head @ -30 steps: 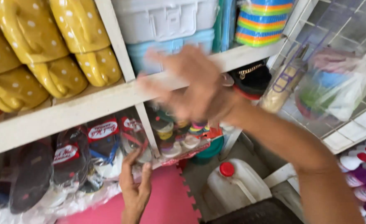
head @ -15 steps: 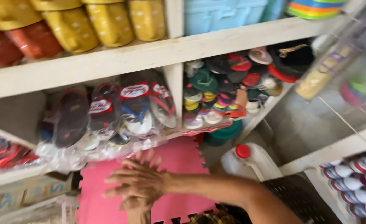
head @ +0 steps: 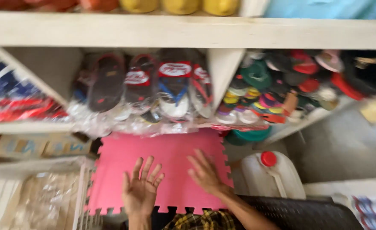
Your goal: The person organizes items on a white shelving unit, moving a stack of plastic cups to a higher shelf and arranging various packaged flip-flops. They also handle a pair of socks and a pink foam mat, placing items into a white plastic basket and on the shelves.
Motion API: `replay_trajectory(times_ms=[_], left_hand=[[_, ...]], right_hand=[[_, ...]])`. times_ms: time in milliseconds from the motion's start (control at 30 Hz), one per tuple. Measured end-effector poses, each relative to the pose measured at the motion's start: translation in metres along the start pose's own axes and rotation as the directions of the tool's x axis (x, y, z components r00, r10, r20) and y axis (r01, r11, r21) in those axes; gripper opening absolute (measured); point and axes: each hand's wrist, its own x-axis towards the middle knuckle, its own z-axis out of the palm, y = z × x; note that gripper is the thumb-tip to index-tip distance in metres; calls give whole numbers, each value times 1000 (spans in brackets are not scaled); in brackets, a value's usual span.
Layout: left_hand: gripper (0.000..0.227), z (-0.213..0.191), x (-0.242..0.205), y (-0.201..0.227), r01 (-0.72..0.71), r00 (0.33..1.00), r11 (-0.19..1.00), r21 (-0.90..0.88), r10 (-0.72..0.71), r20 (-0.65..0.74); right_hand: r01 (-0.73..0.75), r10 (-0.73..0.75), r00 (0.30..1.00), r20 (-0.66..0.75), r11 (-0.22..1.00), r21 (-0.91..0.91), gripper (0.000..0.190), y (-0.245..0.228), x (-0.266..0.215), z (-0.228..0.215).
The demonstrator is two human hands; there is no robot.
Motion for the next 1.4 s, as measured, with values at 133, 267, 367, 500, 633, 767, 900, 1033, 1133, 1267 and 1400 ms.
replay_trajectory(times_ms=[133,267,367,500,633,767,900,1033,1133,1267,1400], left_hand=[[58,-41,0,-16,-249,953,748,615,303,16],[38,-108,-6,-55,-398,791,-74,914,476,383],[81,-84,-40,-46,-61,894,-592,803,325,308],[90,-109,-34,-38,9,949,-774,633,206,240],[75,-155,2,-47,-100,856,-777,622,251,452],[67,-152,0,-47,-173,816,-771,613,237,528],[71,-144,-22,-65,-127,808,-783,610,275,521],[65,-137,-66,-77,-189,841,-724,663,229,490],[71,-127,-109,-72,-199,899,-720,665,137,416],[73,-146,-133,-83,-223,958,-641,735,-4,287],[72,-152,-136,-88,-222,948,-668,710,21,316]], right_hand=[[-278,278,957,81,960,-12,53,46,-34,14],[-428,461,867,190,884,-189,50,50,-49,23],[-404,396,907,143,914,35,52,77,-63,54],[-187,199,933,300,980,-68,71,-4,-25,-1],[54,-26,836,548,998,-37,92,-67,-10,-3],[181,63,632,773,957,-226,107,-115,16,-18],[227,124,539,833,931,-285,88,-90,7,-10],[297,-2,381,925,947,-120,77,-83,11,-29],[251,-40,249,968,968,-25,81,-123,23,-57],[233,-127,106,986,967,99,75,-125,9,-42],[177,-166,85,982,973,149,52,-121,32,-33]])
